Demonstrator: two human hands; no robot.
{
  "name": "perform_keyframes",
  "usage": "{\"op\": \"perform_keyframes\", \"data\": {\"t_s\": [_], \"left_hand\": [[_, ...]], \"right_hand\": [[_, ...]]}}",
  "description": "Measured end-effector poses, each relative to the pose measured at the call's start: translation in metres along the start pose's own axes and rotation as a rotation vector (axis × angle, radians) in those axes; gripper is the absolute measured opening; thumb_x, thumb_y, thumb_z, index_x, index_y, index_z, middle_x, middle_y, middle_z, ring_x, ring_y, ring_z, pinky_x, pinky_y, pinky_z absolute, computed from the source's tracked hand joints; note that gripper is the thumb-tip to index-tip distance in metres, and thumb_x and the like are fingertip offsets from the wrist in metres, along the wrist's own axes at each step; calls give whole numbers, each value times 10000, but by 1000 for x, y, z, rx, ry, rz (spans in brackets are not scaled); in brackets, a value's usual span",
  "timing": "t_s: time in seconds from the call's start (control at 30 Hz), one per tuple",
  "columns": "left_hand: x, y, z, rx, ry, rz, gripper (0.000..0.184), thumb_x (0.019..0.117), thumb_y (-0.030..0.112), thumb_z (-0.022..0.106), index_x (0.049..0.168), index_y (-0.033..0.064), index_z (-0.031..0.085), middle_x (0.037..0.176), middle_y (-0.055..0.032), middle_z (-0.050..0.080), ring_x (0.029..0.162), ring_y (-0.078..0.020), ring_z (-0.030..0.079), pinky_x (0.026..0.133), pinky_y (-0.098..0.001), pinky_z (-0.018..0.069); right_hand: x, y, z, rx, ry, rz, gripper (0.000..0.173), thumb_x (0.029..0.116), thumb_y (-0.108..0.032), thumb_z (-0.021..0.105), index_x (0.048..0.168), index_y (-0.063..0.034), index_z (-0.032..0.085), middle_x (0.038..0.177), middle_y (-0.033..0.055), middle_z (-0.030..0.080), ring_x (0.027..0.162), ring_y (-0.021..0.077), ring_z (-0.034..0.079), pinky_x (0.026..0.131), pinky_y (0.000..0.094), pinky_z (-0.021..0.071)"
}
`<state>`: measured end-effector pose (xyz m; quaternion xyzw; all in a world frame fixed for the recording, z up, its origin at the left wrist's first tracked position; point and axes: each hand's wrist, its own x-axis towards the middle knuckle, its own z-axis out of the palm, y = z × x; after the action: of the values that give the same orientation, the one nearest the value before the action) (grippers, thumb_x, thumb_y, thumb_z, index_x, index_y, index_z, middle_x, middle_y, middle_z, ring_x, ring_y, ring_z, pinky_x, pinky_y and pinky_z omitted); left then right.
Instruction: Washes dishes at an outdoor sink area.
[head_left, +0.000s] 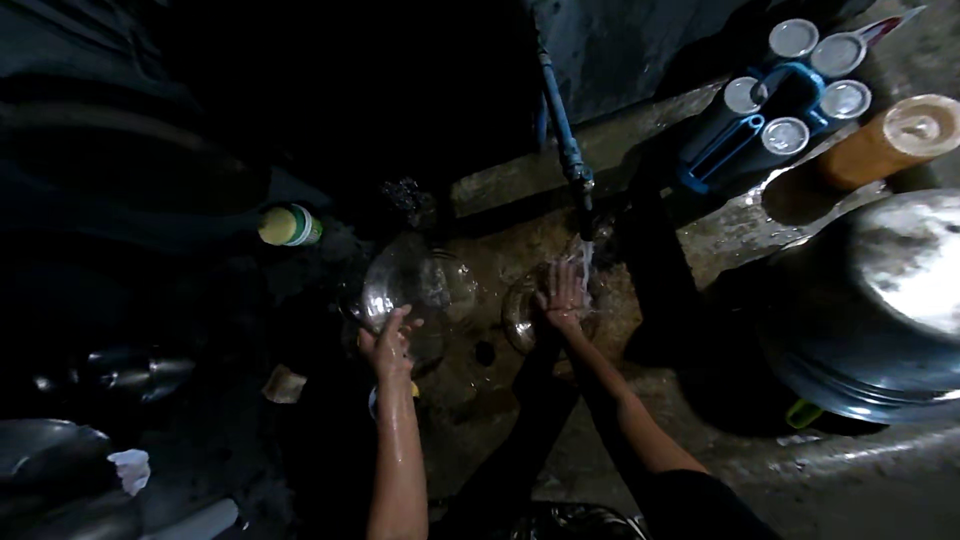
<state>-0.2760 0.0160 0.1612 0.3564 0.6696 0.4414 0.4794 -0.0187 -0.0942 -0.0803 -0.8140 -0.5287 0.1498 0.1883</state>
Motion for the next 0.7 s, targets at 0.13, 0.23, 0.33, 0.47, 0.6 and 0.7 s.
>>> {"op": "perform_keyframes", "data": {"t_s": [0.13, 0.23, 0.33, 0.47, 0.6, 0.7], "left_hand": [[-3, -6, 1, -24, 0, -33, 357, 1024, 61, 547, 1362, 48, 435, 983, -117, 719, 519, -53, 554, 377, -157, 327], [-5, -8, -4, -41, -5, -48, 335, 1022, 55, 548, 1343, 60, 452, 972, -111, 729, 505, -44, 553, 367, -150, 319], [-7, -11, -9, -60, 4, -48, 378, 1014, 45, 561, 1367, 64, 428, 982, -118, 726, 517, -53, 569, 368, -152, 331], [-11, -23, -8, -79, -4, -65, 386, 1005, 45, 577, 1363, 65, 436, 996, -131, 726, 550, -84, 606, 374, -164, 351], [-17, -27, -5, -91, -3, -73, 335, 990, 33, 597, 1300, 42, 468, 977, -144, 719, 558, -94, 616, 372, -167, 360], [-21, -26, -2, -80, 4, -84, 364, 983, 24, 606, 1317, 33, 463, 972, -152, 720, 552, -99, 611, 375, -171, 350]], "right_hand": [[-17, -35, -9, 164, -466, -508, 518, 1099, -353, 337, 1588, -184, 373, 1690, 26, 217, 1575, 238, 86, 1268, 527, 52], [-21, 12, -33, 57, -218, -136, 534, 1075, -279, 418, 1601, -225, 344, 1670, 35, 278, 1548, 279, 213, 1240, 550, 183], [-20, 50, -77, 26, -48, 267, 657, 988, -210, 600, 1586, -102, 349, 1625, 250, 283, 1491, 484, 254, 1167, 664, 254], [-17, 51, -111, 90, -177, 567, 629, 885, -184, 756, 1422, 19, 498, 1493, 311, 416, 1278, 501, 520, 988, 628, 492], [-11, 38, -121, 152, -239, 638, 716, 913, -183, 727, 1482, 63, 369, 1496, 332, 404, 1283, 496, 525, 1011, 619, 479], [-13, 33, -129, 267, -239, 713, 759, 918, -170, 726, 1505, 56, 301, 1431, 328, 482, 1245, 477, 566, 1003, 611, 486]]}}
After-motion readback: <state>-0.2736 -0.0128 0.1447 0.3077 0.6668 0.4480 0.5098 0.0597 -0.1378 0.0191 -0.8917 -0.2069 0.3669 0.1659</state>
